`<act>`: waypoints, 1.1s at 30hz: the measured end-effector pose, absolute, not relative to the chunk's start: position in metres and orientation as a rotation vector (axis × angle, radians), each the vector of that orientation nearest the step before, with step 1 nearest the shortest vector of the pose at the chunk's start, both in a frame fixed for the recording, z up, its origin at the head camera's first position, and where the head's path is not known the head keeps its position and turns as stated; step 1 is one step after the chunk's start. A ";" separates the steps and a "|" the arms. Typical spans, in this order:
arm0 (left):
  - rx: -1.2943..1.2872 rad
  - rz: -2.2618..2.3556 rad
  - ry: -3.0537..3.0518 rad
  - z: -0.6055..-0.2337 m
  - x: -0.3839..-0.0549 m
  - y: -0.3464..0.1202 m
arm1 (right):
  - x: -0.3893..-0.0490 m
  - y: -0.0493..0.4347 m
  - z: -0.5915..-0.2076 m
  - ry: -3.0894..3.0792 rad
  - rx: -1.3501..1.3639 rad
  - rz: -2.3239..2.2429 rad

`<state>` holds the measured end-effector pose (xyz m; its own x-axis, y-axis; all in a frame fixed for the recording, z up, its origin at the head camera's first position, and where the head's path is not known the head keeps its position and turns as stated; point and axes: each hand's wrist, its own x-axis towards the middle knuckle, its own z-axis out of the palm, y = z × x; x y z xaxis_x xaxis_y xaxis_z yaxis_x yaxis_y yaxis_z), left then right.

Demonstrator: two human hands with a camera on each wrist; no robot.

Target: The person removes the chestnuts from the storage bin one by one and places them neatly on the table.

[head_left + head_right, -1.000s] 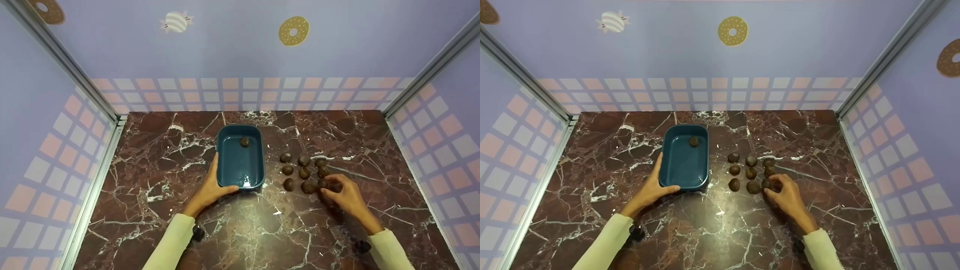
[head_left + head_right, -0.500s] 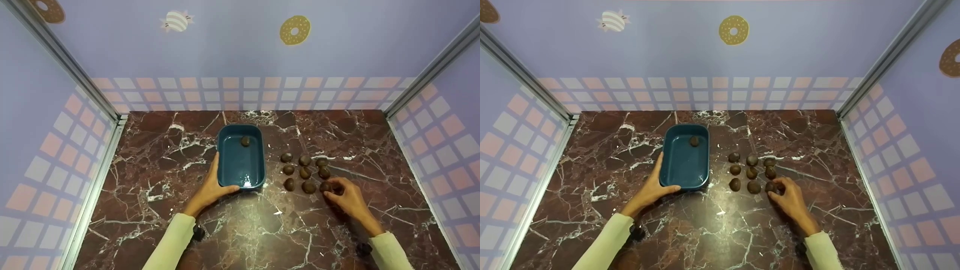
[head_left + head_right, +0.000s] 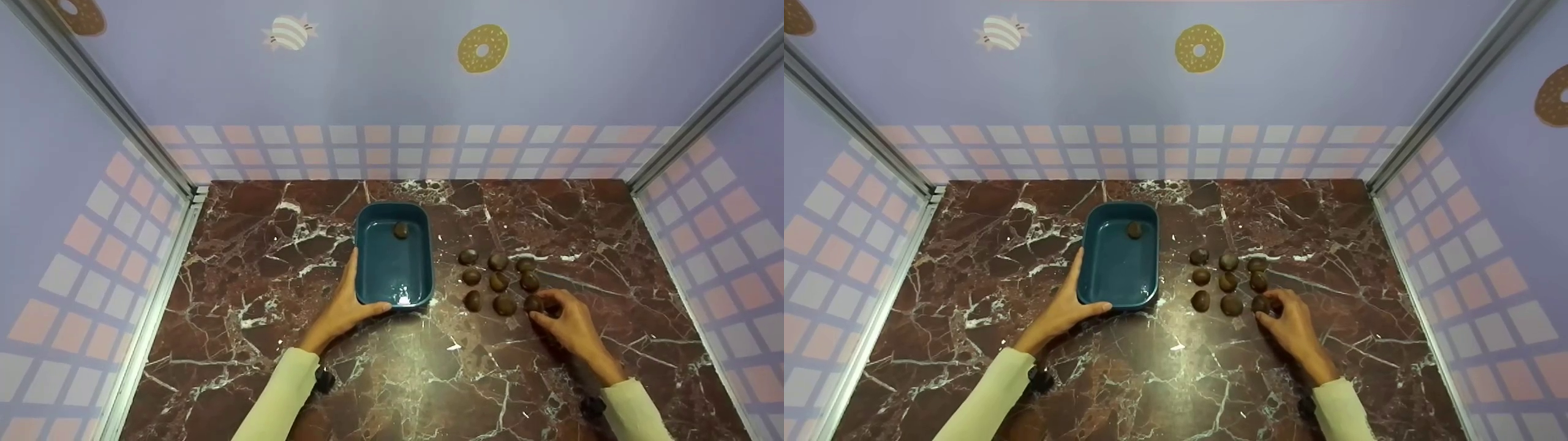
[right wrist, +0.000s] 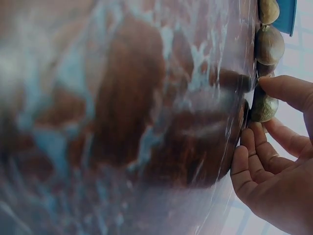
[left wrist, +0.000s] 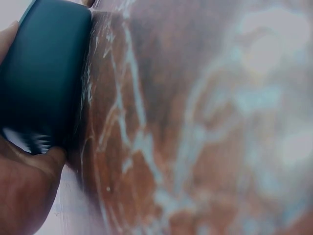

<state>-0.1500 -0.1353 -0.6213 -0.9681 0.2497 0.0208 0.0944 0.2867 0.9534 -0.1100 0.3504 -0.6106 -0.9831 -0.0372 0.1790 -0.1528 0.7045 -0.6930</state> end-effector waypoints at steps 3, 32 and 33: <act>0.334 1.758 2.416 -0.621 -0.150 -0.136 | -0.109 0.350 -0.610 -2.759 0.153 1.135; 0.333 1.782 2.400 -0.620 -0.150 -0.136 | -0.153 0.303 -0.544 -2.742 0.355 1.131; 0.333 1.778 2.401 -0.620 -0.149 -0.136 | -0.155 0.301 -0.542 -2.744 0.368 1.129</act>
